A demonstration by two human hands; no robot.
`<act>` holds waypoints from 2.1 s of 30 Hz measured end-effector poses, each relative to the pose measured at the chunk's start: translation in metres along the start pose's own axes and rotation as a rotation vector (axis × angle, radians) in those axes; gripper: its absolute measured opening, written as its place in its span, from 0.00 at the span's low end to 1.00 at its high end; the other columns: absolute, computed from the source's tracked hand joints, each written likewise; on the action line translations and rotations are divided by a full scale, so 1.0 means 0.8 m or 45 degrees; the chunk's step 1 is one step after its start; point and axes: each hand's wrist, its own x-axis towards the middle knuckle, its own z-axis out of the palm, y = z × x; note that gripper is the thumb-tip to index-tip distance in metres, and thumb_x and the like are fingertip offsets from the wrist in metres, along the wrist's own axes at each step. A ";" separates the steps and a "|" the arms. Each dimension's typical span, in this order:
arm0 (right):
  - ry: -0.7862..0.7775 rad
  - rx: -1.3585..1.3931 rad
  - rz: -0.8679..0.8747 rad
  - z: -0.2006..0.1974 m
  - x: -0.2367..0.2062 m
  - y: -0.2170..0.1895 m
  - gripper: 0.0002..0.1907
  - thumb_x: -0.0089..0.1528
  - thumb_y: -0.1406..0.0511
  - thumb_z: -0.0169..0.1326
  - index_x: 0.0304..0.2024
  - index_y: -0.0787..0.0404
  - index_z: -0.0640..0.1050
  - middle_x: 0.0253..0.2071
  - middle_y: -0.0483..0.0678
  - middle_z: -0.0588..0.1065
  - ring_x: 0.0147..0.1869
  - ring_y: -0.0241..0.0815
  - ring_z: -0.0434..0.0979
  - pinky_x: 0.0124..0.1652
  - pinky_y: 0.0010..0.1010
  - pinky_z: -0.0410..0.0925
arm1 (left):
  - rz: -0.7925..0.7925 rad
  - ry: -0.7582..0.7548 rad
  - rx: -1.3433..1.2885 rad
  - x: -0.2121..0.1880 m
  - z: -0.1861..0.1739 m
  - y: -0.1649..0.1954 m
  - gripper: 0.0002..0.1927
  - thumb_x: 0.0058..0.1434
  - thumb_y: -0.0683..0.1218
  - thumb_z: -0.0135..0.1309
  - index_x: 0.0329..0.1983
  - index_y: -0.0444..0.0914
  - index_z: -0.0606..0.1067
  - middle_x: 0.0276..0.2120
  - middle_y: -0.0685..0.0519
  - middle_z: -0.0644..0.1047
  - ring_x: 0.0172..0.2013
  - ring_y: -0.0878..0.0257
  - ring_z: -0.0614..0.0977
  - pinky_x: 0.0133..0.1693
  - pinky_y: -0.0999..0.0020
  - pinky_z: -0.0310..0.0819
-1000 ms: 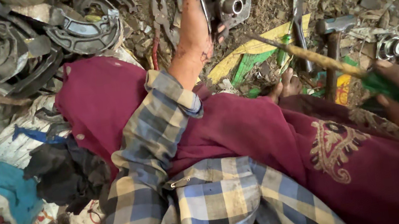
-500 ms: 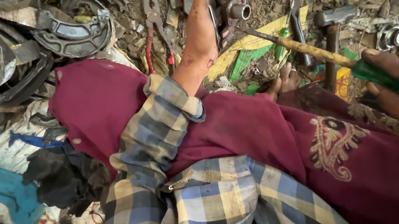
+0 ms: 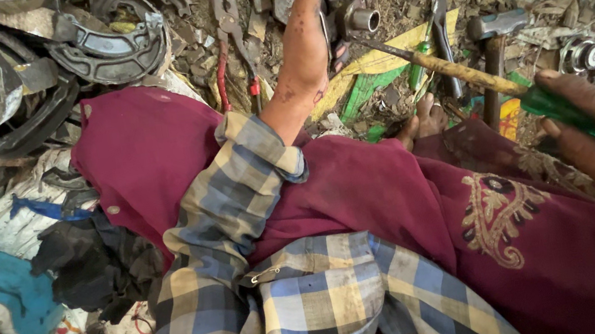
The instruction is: The person sits on the ground and uses a hammer and chisel to chip away at a small metal part held in the left hand. They repeatedly strike the part, rotate it, and inspect the surface while surrounded by scrap metal and tools.
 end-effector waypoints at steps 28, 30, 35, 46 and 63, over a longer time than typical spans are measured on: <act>-0.078 0.155 0.041 0.003 0.009 -0.027 0.22 0.66 0.64 0.55 0.62 0.61 0.77 0.34 0.54 0.79 0.23 0.37 0.76 0.20 0.24 0.67 | 0.338 0.045 0.281 0.016 -0.013 -0.055 0.31 0.75 0.65 0.40 0.38 0.34 0.76 0.35 0.53 0.77 0.38 0.68 0.77 0.45 0.70 0.67; 0.053 -0.037 -0.344 0.008 0.010 -0.014 0.21 0.64 0.64 0.55 0.60 0.63 0.77 0.36 0.55 0.80 0.24 0.33 0.74 0.19 0.20 0.65 | 0.001 0.081 0.106 0.010 -0.013 -0.055 0.30 0.75 0.65 0.42 0.37 0.35 0.76 0.26 0.56 0.71 0.24 0.70 0.72 0.27 0.73 0.64; 0.274 -0.790 -1.068 0.024 0.018 0.021 0.24 0.62 0.60 0.59 0.59 0.63 0.77 0.39 0.63 0.83 0.15 0.31 0.64 0.10 0.23 0.54 | -0.123 0.136 0.149 0.005 -0.012 -0.048 0.32 0.68 0.69 0.40 0.36 0.38 0.76 0.23 0.57 0.76 0.21 0.71 0.74 0.22 0.75 0.62; 0.358 -0.557 -0.703 0.014 0.026 -0.001 0.23 0.68 0.59 0.54 0.52 0.75 0.79 0.25 0.54 0.75 0.21 0.39 0.71 0.19 0.31 0.63 | 0.020 0.159 -0.038 0.013 -0.012 -0.037 0.32 0.69 0.70 0.43 0.39 0.37 0.75 0.29 0.52 0.77 0.27 0.66 0.81 0.28 0.73 0.70; 0.419 -0.580 -0.671 0.006 0.011 0.000 0.14 0.68 0.61 0.67 0.42 0.65 0.78 0.40 0.54 0.78 0.34 0.42 0.76 0.32 0.30 0.68 | 0.074 0.146 0.139 0.009 -0.005 -0.042 0.35 0.69 0.74 0.41 0.39 0.39 0.76 0.24 0.59 0.73 0.25 0.72 0.81 0.22 0.76 0.61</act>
